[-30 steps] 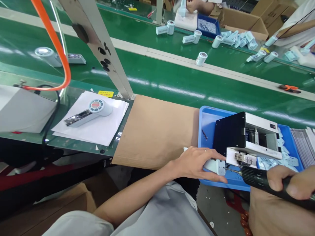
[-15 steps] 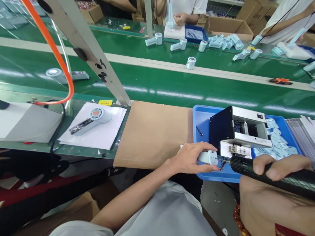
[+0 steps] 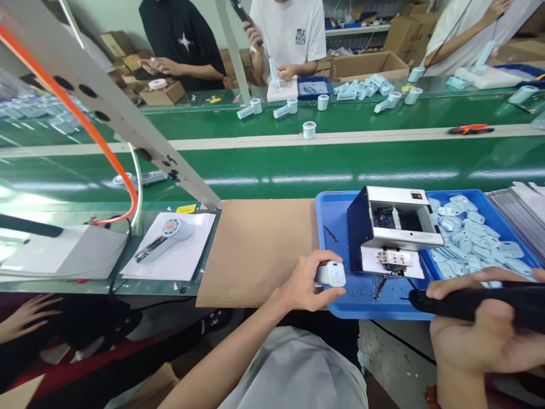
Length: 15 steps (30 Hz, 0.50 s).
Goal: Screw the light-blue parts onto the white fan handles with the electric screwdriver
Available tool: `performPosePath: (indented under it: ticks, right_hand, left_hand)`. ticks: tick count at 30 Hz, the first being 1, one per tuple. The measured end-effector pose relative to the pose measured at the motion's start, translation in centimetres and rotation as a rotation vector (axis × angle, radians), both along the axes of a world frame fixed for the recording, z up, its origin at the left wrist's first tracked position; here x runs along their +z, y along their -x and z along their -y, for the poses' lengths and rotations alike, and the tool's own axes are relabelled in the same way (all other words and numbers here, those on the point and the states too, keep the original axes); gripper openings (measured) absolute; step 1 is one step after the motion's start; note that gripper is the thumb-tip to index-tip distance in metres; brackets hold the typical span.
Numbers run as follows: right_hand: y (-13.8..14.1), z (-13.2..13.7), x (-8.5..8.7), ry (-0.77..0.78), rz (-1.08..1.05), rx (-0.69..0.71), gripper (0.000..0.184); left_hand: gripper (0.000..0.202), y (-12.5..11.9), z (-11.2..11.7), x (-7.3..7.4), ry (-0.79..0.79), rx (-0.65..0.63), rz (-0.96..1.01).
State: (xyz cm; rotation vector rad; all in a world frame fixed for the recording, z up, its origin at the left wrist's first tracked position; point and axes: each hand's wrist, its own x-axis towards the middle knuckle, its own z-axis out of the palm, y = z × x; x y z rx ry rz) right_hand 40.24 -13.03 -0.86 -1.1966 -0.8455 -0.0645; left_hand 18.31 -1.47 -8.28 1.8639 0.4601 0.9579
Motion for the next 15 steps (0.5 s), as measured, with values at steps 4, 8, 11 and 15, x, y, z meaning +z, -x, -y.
performPosePath:
  ticks: [4,8,11,15]
  right_hand:
    - [-2.2,1.2,-1.7,0.073,-0.036,0.118,0.057]
    - [-5.1,2.2,-2.4,0.243,-0.109,0.089,0.078]
    - [-8.6,2.6,-4.1,0.44,-0.048,-0.131,0.042]
    - [-12.9,2.9,-7.9,0.846,0.119,-0.163,0.051]
  left_hand:
    - [0.048,-0.3,0.2,-0.7,-0.026,-0.011,0.018]
    - [0.043,-0.2,0.5,-0.4,-0.051,-0.007,-0.039]
    - [0.039,1.0,-1.0,1.0,-0.092,0.011,-0.172]
    - [0.04,2.4,-7.3,3.6,-0.173,0.12,-0.445]
